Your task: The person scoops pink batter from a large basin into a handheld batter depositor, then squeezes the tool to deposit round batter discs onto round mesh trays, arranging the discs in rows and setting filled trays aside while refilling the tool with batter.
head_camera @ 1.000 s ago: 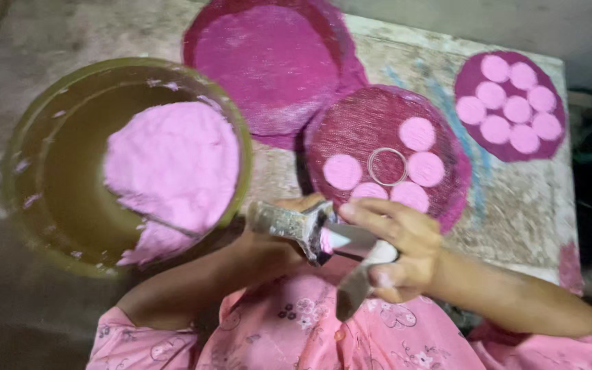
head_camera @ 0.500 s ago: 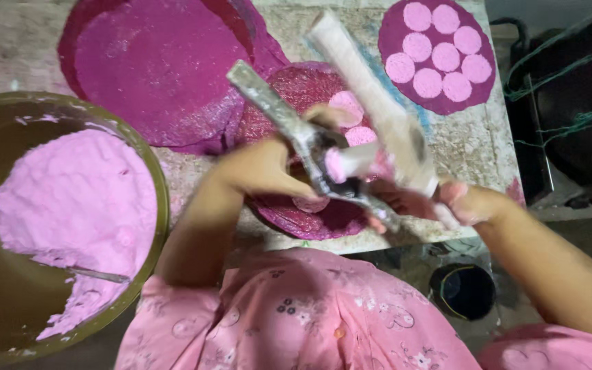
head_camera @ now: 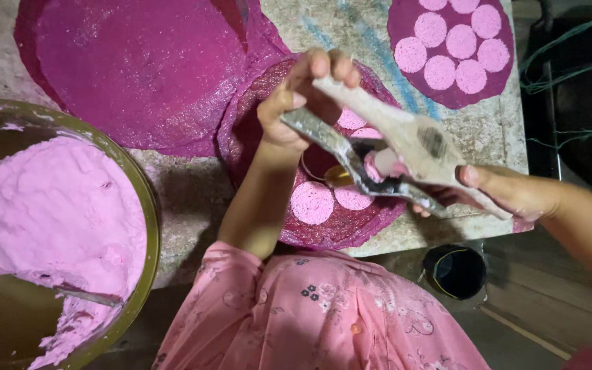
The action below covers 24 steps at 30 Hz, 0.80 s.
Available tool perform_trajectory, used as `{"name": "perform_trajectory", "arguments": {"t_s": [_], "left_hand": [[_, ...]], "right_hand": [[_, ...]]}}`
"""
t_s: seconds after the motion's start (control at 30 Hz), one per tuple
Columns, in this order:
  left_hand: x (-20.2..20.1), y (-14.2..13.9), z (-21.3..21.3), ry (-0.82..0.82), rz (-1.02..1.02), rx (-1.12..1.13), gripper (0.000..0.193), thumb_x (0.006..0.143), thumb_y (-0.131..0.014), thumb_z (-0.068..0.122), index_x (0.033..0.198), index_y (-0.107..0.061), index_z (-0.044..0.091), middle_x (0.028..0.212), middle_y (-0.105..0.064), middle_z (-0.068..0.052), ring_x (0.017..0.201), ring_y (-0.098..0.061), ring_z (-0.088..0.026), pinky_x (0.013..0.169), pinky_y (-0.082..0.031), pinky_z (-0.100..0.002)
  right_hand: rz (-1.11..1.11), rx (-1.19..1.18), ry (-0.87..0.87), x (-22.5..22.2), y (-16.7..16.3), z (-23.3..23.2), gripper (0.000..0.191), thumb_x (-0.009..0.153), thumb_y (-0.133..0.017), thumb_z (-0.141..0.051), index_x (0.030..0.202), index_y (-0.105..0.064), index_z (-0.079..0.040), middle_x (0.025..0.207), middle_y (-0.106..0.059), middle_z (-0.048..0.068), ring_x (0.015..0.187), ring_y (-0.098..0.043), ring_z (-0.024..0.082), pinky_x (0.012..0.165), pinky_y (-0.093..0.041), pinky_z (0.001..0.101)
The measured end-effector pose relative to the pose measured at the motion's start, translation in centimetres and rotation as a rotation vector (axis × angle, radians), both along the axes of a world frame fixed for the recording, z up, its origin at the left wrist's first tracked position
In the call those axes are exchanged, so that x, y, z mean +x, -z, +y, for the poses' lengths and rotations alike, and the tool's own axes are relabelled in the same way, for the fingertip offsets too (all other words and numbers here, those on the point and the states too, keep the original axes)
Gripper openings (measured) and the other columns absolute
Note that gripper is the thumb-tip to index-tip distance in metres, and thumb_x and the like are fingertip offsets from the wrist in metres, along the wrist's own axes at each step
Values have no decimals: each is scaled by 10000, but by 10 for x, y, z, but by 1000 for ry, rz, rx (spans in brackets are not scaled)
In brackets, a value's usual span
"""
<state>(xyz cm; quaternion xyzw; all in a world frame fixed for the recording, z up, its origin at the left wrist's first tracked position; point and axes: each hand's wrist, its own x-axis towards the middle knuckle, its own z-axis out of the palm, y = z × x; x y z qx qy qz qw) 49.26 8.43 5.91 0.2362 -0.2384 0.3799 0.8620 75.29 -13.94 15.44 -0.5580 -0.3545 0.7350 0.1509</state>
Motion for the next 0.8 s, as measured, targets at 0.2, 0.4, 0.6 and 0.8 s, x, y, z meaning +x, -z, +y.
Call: {"name": "perform_trajectory", "arguments": {"t_s": [0.2,0.4,0.6,0.8], "left_hand": [[16,25,10,47,-107,-184,298,844,-580,221,1134,-578,154,1127,-620,-24,1165,-607,-218,1200,-393,-465],[25,77,21,40,-207,-291,185,944,-520,230,1095,-585,146,1075,-631,-31,1110,-619,-213,1138,-442,-422],[-2,89,41,73,-269,-263,233,1027,-492,356,1063,-586,146,1046,-648,-18,1082,-625,-204,1100,-471,-394],[13,98,24,32,-248,-332,350,1057,-463,474,1029,-586,148,1001,-646,-23,1039,-633,-207,1048,-507,-433]], "right_hand": [[-401,-119,78,-8,10,18,995,801,-344,-787,1457,-541,-65,1347,-674,150,1195,-638,272,1033,-493,428],[-298,-45,26,-32,30,30,965,880,-285,-798,1348,-621,-23,1120,-706,141,1006,-653,231,901,-526,399],[-558,-114,-37,-55,46,40,860,1043,-275,-736,1244,-738,-40,842,-612,222,711,-507,335,640,-364,475],[-348,-8,10,-64,34,40,857,893,-279,-753,1031,-704,-22,783,-715,64,717,-666,170,677,-528,328]]}}
